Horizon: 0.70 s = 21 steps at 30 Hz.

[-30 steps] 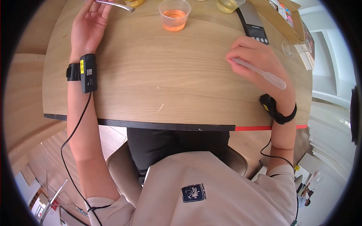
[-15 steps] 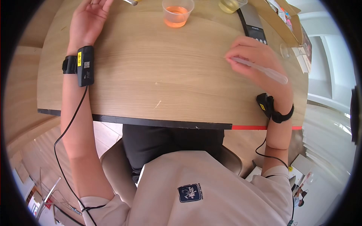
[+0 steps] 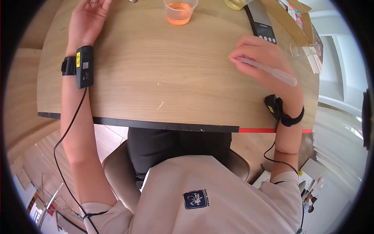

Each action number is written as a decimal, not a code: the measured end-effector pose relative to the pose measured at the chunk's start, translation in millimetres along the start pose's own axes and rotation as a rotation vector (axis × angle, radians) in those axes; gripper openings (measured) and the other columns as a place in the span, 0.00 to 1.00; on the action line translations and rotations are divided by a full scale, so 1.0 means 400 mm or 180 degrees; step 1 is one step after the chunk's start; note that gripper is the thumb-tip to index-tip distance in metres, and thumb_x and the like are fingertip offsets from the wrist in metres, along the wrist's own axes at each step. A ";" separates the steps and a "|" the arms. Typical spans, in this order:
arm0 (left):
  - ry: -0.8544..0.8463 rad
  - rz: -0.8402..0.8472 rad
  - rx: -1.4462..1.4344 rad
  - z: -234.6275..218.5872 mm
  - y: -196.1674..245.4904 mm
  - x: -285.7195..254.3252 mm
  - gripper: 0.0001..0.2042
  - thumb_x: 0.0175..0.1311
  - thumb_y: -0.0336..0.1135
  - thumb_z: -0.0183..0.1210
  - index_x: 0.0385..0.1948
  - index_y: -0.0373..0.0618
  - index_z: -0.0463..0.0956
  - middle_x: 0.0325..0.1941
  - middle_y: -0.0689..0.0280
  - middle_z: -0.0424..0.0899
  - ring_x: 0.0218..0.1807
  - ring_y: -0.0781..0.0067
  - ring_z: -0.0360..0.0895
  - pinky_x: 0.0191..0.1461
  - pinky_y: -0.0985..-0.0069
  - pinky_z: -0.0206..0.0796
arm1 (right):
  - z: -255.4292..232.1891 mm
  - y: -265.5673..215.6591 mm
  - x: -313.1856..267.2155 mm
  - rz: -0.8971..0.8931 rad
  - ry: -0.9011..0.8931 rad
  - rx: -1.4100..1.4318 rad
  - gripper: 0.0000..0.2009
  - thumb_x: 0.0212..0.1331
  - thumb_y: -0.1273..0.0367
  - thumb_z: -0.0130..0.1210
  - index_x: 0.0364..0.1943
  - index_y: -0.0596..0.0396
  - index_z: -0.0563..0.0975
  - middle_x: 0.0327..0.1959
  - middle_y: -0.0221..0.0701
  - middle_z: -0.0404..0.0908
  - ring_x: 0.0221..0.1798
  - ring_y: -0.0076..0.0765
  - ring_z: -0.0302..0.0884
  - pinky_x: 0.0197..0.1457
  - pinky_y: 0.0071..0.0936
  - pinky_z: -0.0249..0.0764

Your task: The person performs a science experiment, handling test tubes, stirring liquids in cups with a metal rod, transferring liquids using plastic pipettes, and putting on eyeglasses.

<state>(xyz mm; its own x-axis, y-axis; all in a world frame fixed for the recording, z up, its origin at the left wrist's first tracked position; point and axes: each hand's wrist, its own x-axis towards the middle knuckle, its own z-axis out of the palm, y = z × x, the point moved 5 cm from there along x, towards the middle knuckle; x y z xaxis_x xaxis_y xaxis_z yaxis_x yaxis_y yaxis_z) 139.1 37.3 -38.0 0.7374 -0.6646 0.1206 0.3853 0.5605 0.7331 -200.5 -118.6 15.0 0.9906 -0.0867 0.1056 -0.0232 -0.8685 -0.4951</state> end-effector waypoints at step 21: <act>-0.0068 0.0189 -0.0032 0.027 -0.005 -0.021 0.21 0.74 0.29 0.52 0.67 0.39 0.66 0.45 0.66 0.82 0.50 0.72 0.82 0.63 0.71 0.77 | -0.013 0.017 -0.016 0.0265 0.0057 0.0058 0.03 0.57 0.73 0.60 0.32 0.57 0.78 0.31 0.32 0.76 0.35 0.42 0.76 0.37 0.33 0.72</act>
<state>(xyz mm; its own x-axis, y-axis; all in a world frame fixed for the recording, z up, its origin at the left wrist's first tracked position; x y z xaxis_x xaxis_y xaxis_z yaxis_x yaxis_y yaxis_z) 126.0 36.6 -33.4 0.7471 -0.6405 0.1779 0.3469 0.6040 0.7175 -207.6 -126.4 15.3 0.9828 -0.1672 0.0788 -0.1029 -0.8490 -0.5183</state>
